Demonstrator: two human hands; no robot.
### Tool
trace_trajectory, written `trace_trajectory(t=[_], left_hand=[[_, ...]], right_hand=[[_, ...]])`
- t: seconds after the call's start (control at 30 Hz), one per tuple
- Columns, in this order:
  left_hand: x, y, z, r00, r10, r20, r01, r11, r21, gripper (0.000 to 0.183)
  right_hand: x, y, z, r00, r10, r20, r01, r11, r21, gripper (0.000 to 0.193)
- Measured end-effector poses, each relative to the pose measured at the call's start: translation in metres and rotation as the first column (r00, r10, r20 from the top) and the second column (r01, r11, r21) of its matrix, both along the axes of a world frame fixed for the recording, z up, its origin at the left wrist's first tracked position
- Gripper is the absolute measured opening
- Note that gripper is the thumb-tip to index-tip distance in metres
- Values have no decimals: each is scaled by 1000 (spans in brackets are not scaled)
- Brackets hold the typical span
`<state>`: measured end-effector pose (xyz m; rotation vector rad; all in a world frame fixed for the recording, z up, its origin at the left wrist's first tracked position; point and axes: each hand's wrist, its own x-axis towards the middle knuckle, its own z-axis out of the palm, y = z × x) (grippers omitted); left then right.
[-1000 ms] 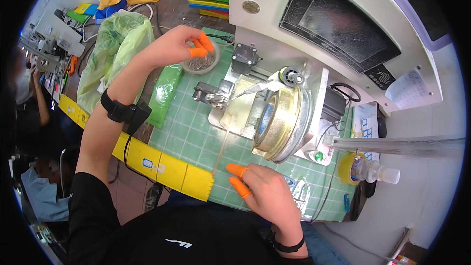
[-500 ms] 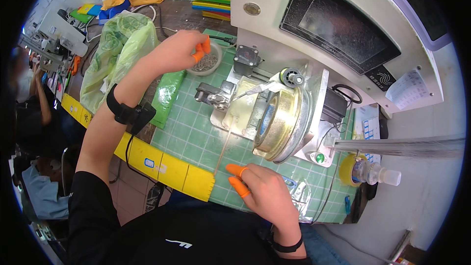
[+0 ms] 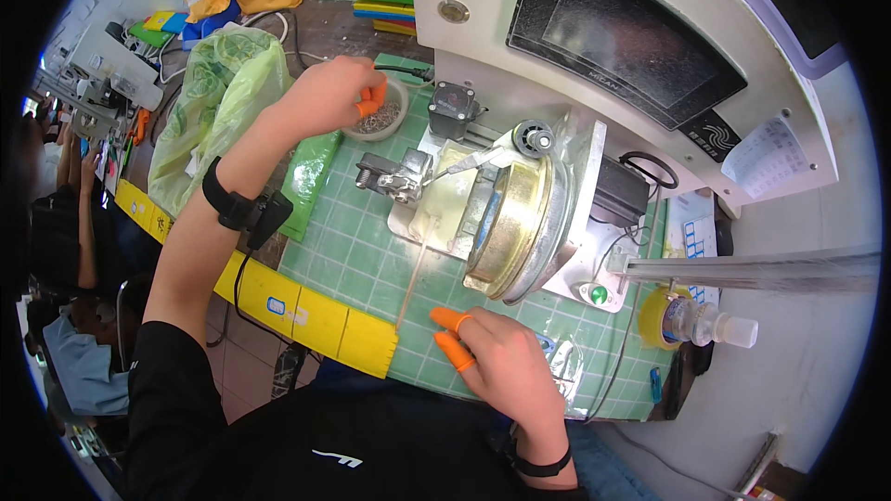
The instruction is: Assembling small metal and plastic components using a desktop fixture and tools.
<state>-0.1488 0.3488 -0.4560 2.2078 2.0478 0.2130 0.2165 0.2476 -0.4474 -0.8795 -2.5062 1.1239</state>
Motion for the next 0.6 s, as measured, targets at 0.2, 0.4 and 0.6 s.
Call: trace_trajectory(t=[0.2,0.4,0.6], left_hand=[[-14,3,-3,955,11,297,0,999,-36,8],[-8,-8,-13,986,-115,122,95,983,154,12],[1,-3,-8,1000,-10,8,10,1000,-28,13]], right_hand=[[0,-2,1,1000,15,22,-15,1000,10,21],[-2,-3,1,1000,13,23,-13,1000,0,23],[-2,-5,1,1000,8,12,-8,1000,-5,23]])
